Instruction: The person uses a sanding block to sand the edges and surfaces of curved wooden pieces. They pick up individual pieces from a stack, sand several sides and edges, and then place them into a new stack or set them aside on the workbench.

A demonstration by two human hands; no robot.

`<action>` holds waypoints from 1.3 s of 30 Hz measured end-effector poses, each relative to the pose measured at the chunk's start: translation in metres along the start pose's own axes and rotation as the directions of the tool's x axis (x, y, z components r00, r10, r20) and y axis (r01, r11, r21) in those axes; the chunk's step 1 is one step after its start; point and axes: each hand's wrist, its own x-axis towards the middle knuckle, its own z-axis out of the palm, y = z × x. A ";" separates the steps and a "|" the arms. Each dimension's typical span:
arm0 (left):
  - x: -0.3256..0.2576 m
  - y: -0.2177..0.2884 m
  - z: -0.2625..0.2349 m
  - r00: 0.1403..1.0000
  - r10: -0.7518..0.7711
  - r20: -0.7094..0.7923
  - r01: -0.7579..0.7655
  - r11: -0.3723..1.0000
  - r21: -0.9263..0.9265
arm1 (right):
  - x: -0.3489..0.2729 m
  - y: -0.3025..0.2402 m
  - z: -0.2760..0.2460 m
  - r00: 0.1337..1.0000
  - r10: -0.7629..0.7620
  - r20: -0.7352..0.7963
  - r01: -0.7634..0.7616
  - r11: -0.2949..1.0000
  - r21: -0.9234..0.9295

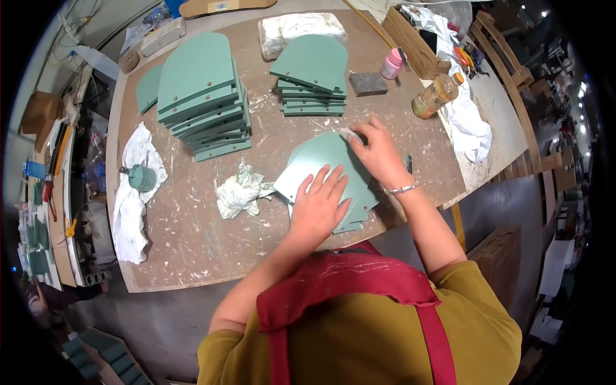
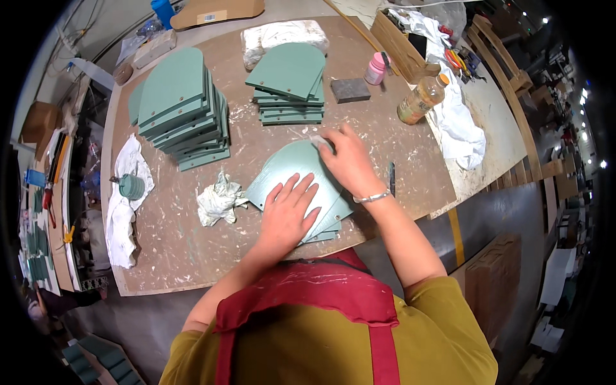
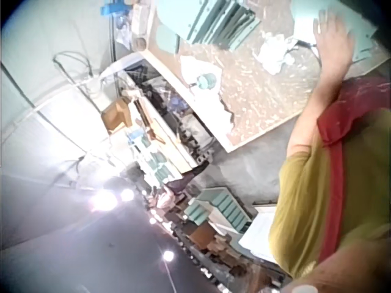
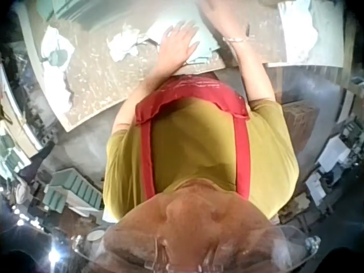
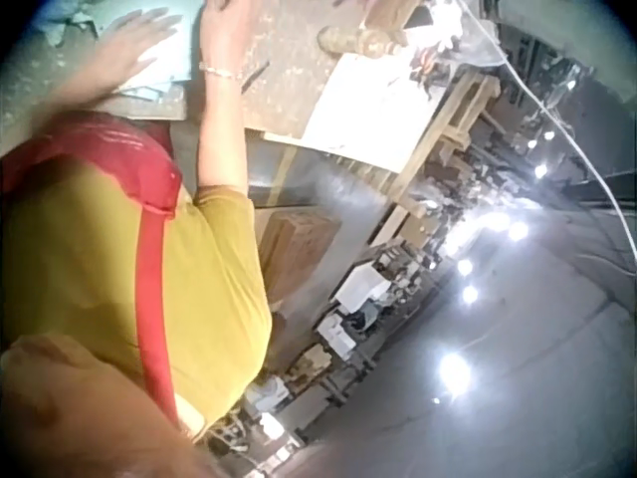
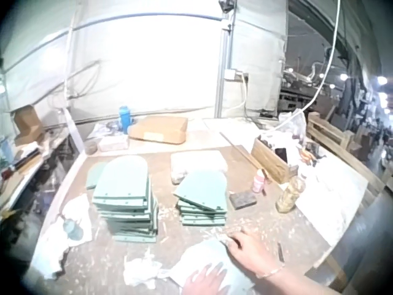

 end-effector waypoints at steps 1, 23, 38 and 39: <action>0.000 0.000 0.000 1.000 -0.007 -0.005 0.007 1.000 -0.002 | -0.004 0.007 -0.001 1.000 0.023 -0.007 -0.023 0.999 0.032; 0.019 -0.005 -0.019 0.993 -0.078 0.083 0.067 0.989 0.135 | -0.022 0.080 -0.048 0.896 -0.315 0.313 0.152 0.880 0.451; 0.020 0.001 -0.024 0.989 -0.090 0.115 0.069 0.982 0.174 | -0.037 0.089 -0.051 0.871 -0.386 0.305 0.222 0.861 0.457; 0.021 0.002 -0.024 0.989 -0.088 0.118 0.067 0.983 0.172 | -0.034 0.087 -0.053 0.894 -0.379 0.238 0.238 0.853 0.464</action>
